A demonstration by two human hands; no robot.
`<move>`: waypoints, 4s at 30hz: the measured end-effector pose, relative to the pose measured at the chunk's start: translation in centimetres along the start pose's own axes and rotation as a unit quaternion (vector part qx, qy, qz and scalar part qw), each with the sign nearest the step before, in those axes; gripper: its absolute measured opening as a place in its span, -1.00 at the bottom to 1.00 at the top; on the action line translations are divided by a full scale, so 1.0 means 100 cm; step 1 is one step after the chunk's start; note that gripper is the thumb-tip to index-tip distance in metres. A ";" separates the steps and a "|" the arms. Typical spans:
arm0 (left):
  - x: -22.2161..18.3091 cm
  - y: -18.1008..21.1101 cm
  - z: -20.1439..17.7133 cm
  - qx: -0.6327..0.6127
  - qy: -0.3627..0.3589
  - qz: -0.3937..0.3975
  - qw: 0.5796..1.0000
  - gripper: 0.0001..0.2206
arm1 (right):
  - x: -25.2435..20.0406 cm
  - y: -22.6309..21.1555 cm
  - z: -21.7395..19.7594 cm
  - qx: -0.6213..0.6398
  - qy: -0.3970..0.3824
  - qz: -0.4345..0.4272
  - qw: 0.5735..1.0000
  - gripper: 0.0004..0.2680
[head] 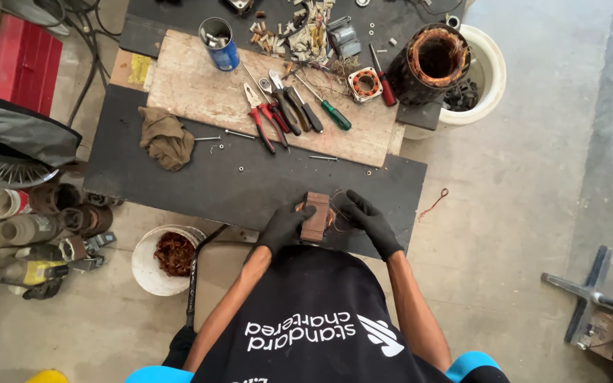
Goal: Repairing an electrical component by unwinding and manipulating copper wires
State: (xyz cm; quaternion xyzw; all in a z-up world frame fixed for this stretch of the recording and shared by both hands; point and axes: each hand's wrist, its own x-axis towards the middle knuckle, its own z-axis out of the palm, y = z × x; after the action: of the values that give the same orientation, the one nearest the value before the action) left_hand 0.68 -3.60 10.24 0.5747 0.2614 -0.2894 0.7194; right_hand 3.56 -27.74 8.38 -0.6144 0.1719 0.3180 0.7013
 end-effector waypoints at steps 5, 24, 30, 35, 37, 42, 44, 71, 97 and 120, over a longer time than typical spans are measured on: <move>0.018 -0.040 -0.013 0.089 0.074 0.065 0.991 -0.49 | -0.040 -0.077 -0.002 -0.401 0.085 0.047 0.911 -0.51; -0.001 -0.008 -0.202 0.180 0.310 0.041 0.933 -0.56 | 0.010 0.040 -0.187 -0.325 0.353 0.054 0.876 -0.50; -0.049 0.049 -0.105 0.322 0.490 0.239 0.774 -0.79 | -0.038 -0.009 -0.114 -0.394 0.364 -0.002 0.844 -0.71; -0.019 0.039 -0.044 0.623 0.297 0.234 0.684 -0.63 | -0.035 0.025 -0.139 -0.474 0.361 0.058 0.801 -0.74; 0.015 -0.005 -0.033 0.580 0.279 0.217 0.734 -0.65 | -0.040 0.041 -0.150 -0.496 0.349 0.063 0.793 -0.63; 0.017 -0.008 0.005 0.541 0.157 0.236 0.792 -0.71 | -0.008 0.104 -0.205 -0.344 0.313 0.064 0.883 -0.56; 0.011 -0.022 0.013 0.345 0.028 0.158 0.925 -0.69 | 0.005 0.113 -0.196 0.138 0.307 0.042 0.941 -0.57; -0.004 0.048 0.067 -0.210 -0.417 -0.076 0.881 -0.69 | 0.100 -0.035 0.024 0.330 0.229 -0.185 0.897 -0.75; 0.072 -0.046 0.015 -0.496 -0.139 -0.142 0.845 -0.57 | -0.022 -0.085 0.021 -0.388 0.189 -0.387 0.815 -0.65; 0.065 0.005 0.014 0.202 0.118 0.246 0.941 -0.56 | -0.077 -0.139 0.087 -0.186 0.148 -0.151 0.959 -0.65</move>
State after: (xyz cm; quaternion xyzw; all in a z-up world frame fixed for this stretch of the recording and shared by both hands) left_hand 5.61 -5.61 6.24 0.7843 0.1310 -0.0799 0.6011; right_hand 5.68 -21.73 25.29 -0.7933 0.1169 0.1401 0.5809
